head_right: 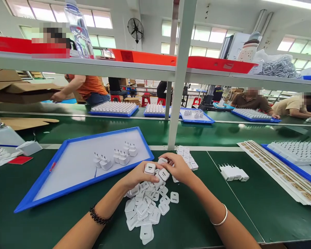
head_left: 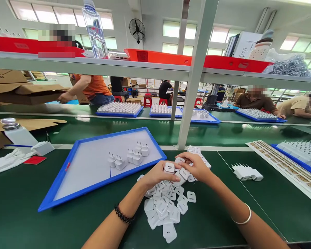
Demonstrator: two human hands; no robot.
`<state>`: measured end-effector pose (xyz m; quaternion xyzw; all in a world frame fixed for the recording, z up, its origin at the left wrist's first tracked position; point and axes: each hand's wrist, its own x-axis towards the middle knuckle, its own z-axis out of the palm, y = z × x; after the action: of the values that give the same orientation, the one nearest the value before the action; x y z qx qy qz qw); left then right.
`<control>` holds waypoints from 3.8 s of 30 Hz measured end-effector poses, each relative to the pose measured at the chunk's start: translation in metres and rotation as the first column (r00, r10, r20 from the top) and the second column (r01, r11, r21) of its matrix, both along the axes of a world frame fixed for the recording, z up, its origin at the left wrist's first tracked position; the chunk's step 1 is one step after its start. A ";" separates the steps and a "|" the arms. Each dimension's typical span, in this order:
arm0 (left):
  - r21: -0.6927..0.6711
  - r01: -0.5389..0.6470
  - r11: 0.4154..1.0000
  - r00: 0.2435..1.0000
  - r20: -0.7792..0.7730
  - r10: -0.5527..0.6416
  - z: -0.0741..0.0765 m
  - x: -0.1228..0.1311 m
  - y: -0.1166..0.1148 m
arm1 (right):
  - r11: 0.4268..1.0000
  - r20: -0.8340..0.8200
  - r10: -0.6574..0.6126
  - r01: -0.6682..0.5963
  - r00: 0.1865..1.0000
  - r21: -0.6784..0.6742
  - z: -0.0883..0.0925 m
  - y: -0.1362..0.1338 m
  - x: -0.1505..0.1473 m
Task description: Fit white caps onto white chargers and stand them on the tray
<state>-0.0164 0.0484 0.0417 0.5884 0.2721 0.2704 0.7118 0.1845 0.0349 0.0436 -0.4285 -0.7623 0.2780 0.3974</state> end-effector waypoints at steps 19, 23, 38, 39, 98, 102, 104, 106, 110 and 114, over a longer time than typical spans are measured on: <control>0.015 0.033 0.999 0.964 -0.265 -0.028 -0.030 0.007 -0.011 | 0.911 -0.245 -0.046 -0.061 0.968 -0.409 -0.060 0.005 0.011; -0.031 -0.031 0.999 0.975 -0.220 0.023 -0.029 0.009 -0.013 | 0.881 -0.279 -0.076 -0.067 0.957 -0.467 -0.065 0.009 0.015; 0.483 -0.349 0.803 0.913 -0.016 0.407 -0.006 0.010 -0.009 | 0.776 -0.690 -0.284 -0.263 0.666 -0.574 -0.015 -0.002 0.024; 0.519 -0.355 0.778 0.909 -0.003 0.417 -0.006 0.010 -0.009 | 0.790 -0.701 -0.270 -0.264 0.660 -0.553 -0.014 -0.003 0.022; 0.943 -0.312 -0.117 0.835 0.331 0.439 -0.013 0.008 -0.023 | 0.779 -0.817 -0.178 -0.430 0.548 -0.457 -0.003 -0.038 -0.007; 0.948 -0.289 -0.136 0.852 0.319 0.414 -0.013 0.007 -0.022 | 0.764 -0.827 -0.180 -0.455 0.532 -0.458 -0.003 -0.038 -0.007; 0.949 -0.276 -0.154 0.857 0.316 0.407 -0.012 0.006 -0.023 | 0.761 -0.834 -0.186 -0.461 0.520 -0.457 -0.003 -0.038 -0.007; 0.951 -0.262 -0.163 0.861 0.307 0.405 -0.011 0.006 -0.023 | 0.765 -0.832 -0.195 -0.450 0.519 -0.461 -0.002 -0.038 -0.008; 0.951 -0.273 -0.144 0.861 0.309 0.404 -0.012 0.009 -0.024 | 0.790 -0.802 -0.214 -0.384 0.557 -0.478 0.001 -0.040 -0.009; 0.945 -0.303 -0.126 0.842 0.327 0.428 -0.013 0.011 -0.024 | 0.812 -0.777 -0.222 -0.330 0.589 -0.481 0.001 -0.043 -0.011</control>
<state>-0.0054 0.0242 0.0290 0.8211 0.1860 0.5389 -0.0282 0.1739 -0.0077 0.0450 -0.3296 -0.3878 0.6719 0.5381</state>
